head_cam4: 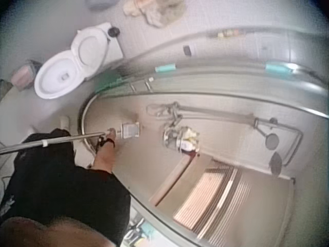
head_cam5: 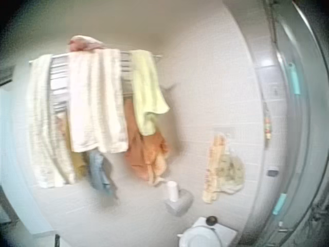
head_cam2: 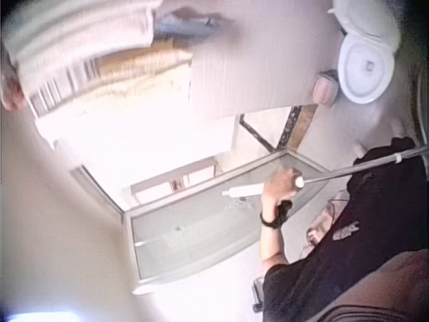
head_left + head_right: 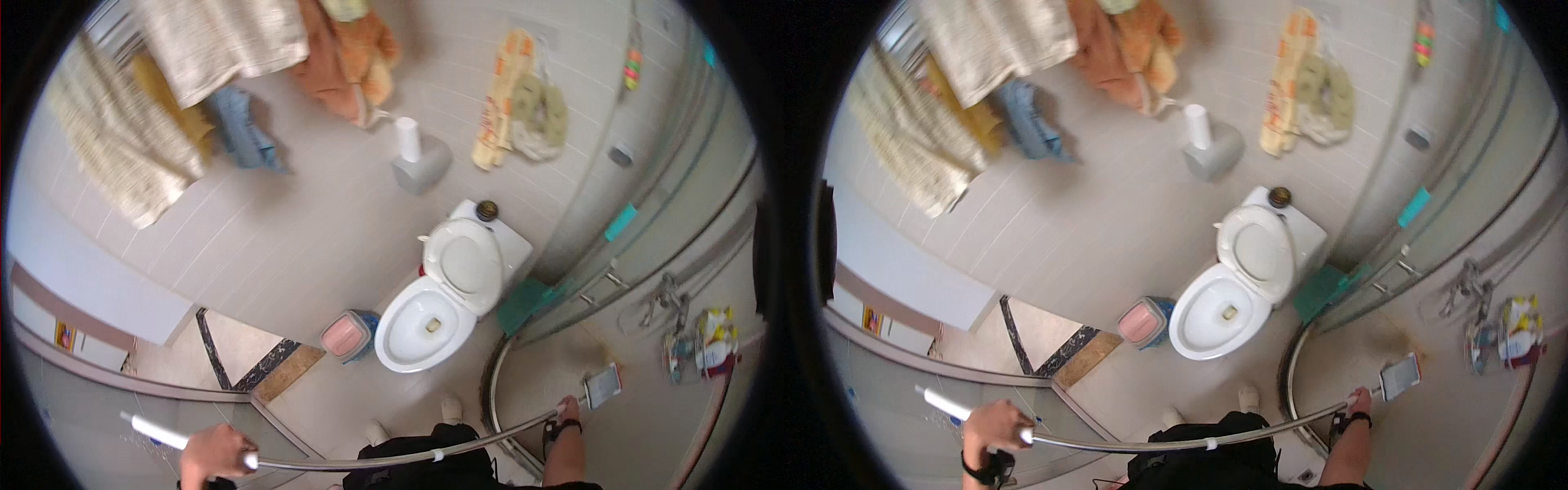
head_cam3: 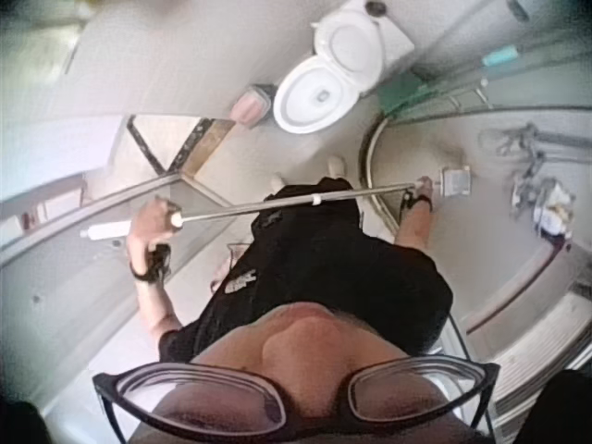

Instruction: Clean the shower floor using a mop and water.

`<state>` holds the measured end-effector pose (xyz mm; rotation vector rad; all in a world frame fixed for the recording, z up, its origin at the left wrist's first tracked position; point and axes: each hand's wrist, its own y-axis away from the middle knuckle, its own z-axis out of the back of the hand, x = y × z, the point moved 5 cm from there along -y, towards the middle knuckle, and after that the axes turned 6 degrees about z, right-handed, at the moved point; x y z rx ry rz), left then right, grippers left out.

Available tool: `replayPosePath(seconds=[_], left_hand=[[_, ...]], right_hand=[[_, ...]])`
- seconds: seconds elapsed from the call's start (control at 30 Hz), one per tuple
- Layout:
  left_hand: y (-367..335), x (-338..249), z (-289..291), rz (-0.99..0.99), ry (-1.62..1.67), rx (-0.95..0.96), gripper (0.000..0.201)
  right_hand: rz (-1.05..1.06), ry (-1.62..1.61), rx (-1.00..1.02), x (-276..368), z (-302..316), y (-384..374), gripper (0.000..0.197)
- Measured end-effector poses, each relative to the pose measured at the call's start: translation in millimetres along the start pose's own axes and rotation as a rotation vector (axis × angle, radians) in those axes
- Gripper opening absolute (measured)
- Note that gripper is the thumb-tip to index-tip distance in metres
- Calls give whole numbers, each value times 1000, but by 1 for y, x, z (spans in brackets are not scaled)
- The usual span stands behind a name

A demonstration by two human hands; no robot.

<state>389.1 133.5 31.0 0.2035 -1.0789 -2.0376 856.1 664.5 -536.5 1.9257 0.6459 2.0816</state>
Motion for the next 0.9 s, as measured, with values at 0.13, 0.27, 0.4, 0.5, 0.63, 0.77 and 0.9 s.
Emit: replayPosePath(seconds=[0.13, 0.27, 0.4, 0.5, 0.63, 0.77, 0.9], left_hand=[[-41, -3, -18, -243, 145, -101, 20], [-90, 1, -71, -316, 189, -211, 18], [-116, 31, -120, -272, 316, -345, 16], [-131, 68, -122, -387, 383, -347, 13], [-123, 128, -145, -320, 482, -439, 11], [-151, 141, -185, -268, 405, -488, 16], [-156, 185, -189, -268, 407, -606, 18]], right_hand=[[59, 150, 43, -19, -6, 12, 18], [428, 766, 344, -9, -106, 64, 14], [450, 1132, 384, 8, -226, 159, 33], [263, 1012, 333, -38, -195, 149, 33], [210, 978, 584, -39, -292, 245, 30], [195, 1304, 511, -56, -352, 301, 41], [176, 1408, 559, -57, -389, 359, 44]])
